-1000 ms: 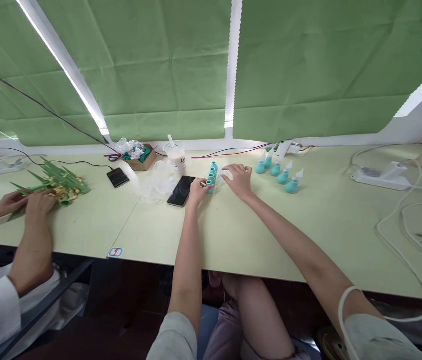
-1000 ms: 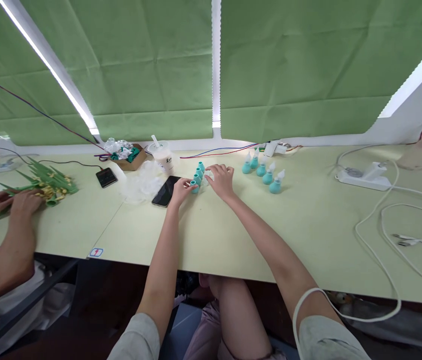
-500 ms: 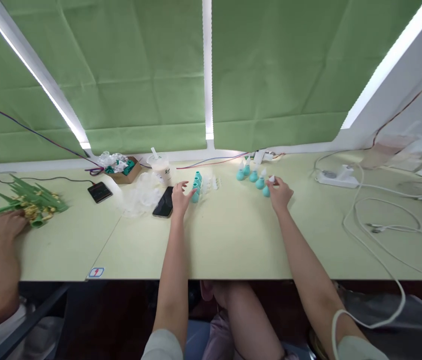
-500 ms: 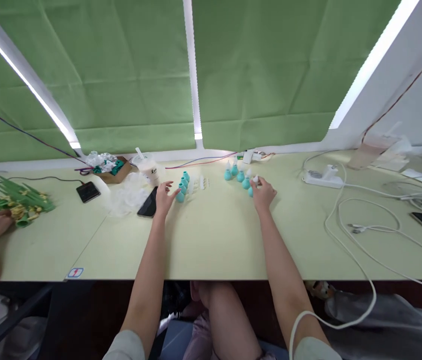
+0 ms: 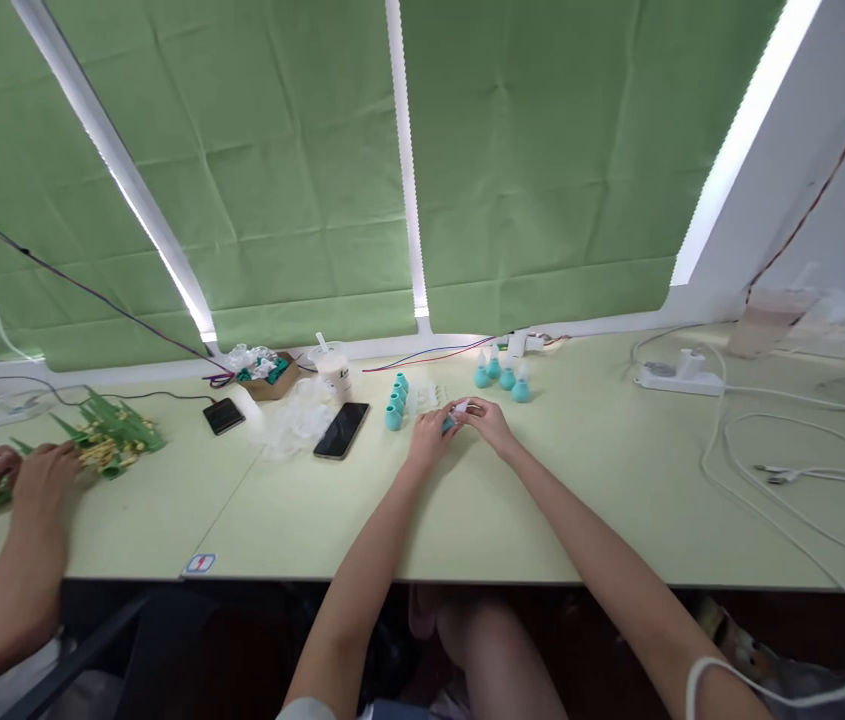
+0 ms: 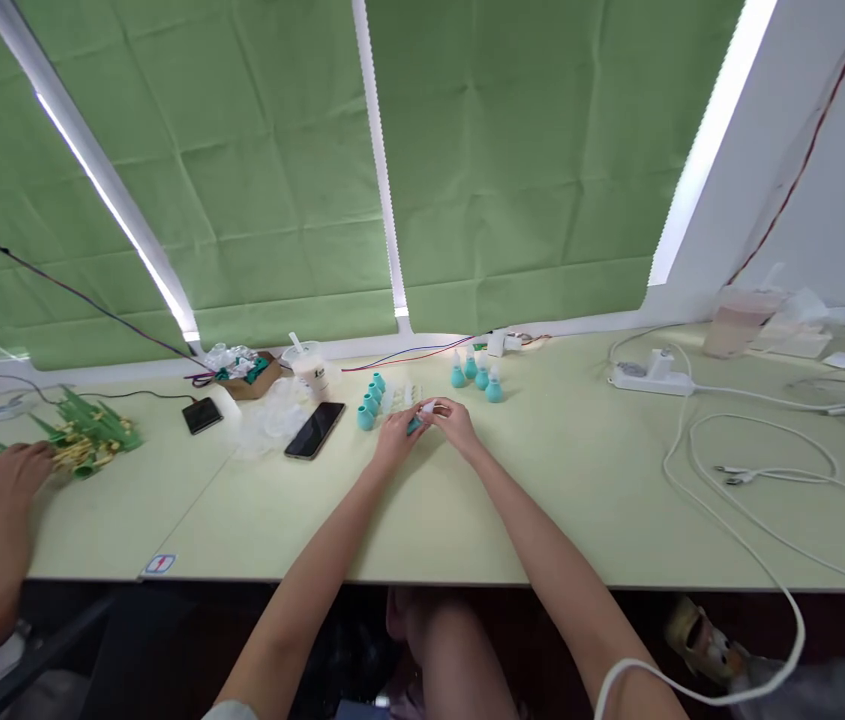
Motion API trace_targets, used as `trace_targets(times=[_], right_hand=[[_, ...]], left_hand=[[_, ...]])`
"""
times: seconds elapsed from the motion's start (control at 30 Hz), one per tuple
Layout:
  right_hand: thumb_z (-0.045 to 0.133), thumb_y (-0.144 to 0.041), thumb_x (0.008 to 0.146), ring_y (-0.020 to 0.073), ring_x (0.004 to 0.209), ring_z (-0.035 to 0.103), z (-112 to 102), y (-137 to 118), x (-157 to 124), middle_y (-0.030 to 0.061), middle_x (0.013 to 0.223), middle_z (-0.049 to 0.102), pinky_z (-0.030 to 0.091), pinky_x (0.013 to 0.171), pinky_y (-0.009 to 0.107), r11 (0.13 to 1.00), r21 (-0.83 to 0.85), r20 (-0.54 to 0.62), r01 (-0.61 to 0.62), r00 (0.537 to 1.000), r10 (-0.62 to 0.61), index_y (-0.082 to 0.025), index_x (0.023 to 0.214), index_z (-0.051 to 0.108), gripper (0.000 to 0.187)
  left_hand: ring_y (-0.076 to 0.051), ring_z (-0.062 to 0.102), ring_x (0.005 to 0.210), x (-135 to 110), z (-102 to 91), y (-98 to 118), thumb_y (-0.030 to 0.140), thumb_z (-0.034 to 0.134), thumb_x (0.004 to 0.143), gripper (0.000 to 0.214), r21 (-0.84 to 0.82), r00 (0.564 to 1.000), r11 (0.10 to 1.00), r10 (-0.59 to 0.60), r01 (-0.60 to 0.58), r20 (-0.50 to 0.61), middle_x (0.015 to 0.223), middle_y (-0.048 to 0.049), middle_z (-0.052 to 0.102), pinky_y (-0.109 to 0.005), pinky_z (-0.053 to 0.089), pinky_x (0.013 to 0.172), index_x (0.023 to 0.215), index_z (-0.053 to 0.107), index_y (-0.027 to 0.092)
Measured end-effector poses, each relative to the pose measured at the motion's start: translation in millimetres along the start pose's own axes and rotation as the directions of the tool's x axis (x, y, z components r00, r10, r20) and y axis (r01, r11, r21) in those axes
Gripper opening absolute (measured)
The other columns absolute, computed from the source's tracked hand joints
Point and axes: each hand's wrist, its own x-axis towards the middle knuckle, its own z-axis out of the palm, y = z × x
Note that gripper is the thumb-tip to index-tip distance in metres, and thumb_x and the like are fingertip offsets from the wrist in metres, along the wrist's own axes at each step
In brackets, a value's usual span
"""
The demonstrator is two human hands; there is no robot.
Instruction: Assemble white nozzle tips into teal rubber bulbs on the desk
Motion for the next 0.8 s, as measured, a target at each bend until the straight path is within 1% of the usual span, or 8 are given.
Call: trace_targets(times=[0.13,0.27,0.4,0.5,0.57,0.67,0.77,0.8], right_hand=[[0.072,-0.037,0.060,0.0205,0.087,0.065,-4.6,7.6,-2.8,0.0047,0.089,0.071,0.050,0.082,0.034,0.996,-0.084,0.042,0.003,0.999,0.001,-0.019,0.081,0.072,0.028],[0.073,-0.036,0.058,0.0198,0.074,0.065,-2.8,9.3,-1.3,0.0042,0.080,0.072,0.051,0.076,0.034,0.987,-0.158,0.038,0.019,0.999,-0.014,-0.020,0.078,0.073,0.026],[0.072,-0.036,0.058,0.0189,0.072,0.065,2.5,9.1,-0.6,0.0049,0.080,0.072,0.052,0.070,0.032,0.973,-0.213,-0.007,0.093,0.995,-0.097,-0.020,0.077,0.073,0.025],[0.071,-0.038,0.059,0.0195,0.074,0.064,0.5,7.7,1.3,0.0059,0.083,0.071,0.053,0.069,0.032,0.963,-0.219,-0.063,0.154,0.983,-0.171,-0.020,0.077,0.073,0.026],[0.071,-0.039,0.058,0.0195,0.074,0.064,-6.2,7.9,4.4,0.0064,0.083,0.070,0.053,0.070,0.033,0.968,-0.200,-0.134,0.153,0.974,-0.181,-0.019,0.079,0.073,0.029],[0.072,-0.040,0.056,0.0191,0.072,0.064,-21.2,12.9,10.0,0.0055,0.078,0.070,0.052,0.071,0.034,0.988,-0.139,-0.219,0.060,0.971,-0.090,-0.018,0.078,0.070,0.031],[0.074,-0.037,0.051,0.0184,0.068,0.063,-31.5,22.7,12.4,0.0038,0.076,0.068,0.050,0.065,0.032,0.984,-0.171,-0.272,-0.058,0.962,0.009,-0.018,0.069,0.062,0.028],[0.074,-0.036,0.051,0.0177,0.066,0.063,-32.4,26.0,12.1,0.0032,0.076,0.067,0.050,0.063,0.031,0.978,-0.189,-0.283,-0.082,0.959,0.025,-0.018,0.068,0.060,0.029]], left_hand=[[-0.018,0.061,0.094,-12.4,1.4,-3.2,0.036,0.051,0.087,0.035,0.080,0.995,0.991,-0.104,0.104,-0.012,0.094,-0.0045,0.068,-0.031,0.042,0.086,0.119,0.055,0.022],[-0.017,0.062,0.088,-18.7,-1.7,1.0,0.035,0.048,0.088,0.031,0.164,0.992,0.979,-0.123,0.123,-0.015,0.090,-0.0059,0.068,-0.031,0.043,0.083,0.114,0.058,0.021],[-0.018,0.063,0.083,-20.1,-0.3,5.5,0.036,0.043,0.090,0.030,0.214,0.994,0.971,-0.104,0.110,-0.035,0.085,-0.0068,0.069,-0.031,0.043,0.081,0.108,0.060,0.021],[-0.020,0.064,0.078,-19.5,0.5,3.8,0.038,0.043,0.089,0.030,0.206,0.986,0.965,-0.151,0.164,-0.076,0.081,-0.0082,0.069,-0.032,0.043,0.078,0.103,0.063,0.020],[-0.021,0.064,0.079,-18.1,-1.4,-0.4,0.039,0.044,0.088,0.030,0.161,0.973,0.966,-0.181,0.203,-0.140,0.083,-0.0092,0.069,-0.032,0.044,0.077,0.102,0.063,0.019],[-0.021,0.062,0.087,-15.1,-11.0,-8.5,0.037,0.045,0.088,0.030,0.045,0.925,0.973,-0.199,0.225,-0.323,0.094,-0.0104,0.068,-0.033,0.043,0.083,0.105,0.061,0.019],[-0.022,0.056,0.100,-12.3,-27.3,-17.3,0.038,0.044,0.089,0.031,-0.070,0.814,0.968,-0.242,0.242,-0.529,0.105,-0.0111,0.064,-0.035,0.040,0.090,0.106,0.060,0.019],[-0.023,0.053,0.106,-11.5,-33.0,-20.9,0.038,0.044,0.088,0.031,-0.098,0.763,0.959,-0.271,0.265,-0.587,0.111,-0.0115,0.061,-0.036,0.038,0.093,0.105,0.061,0.019]])
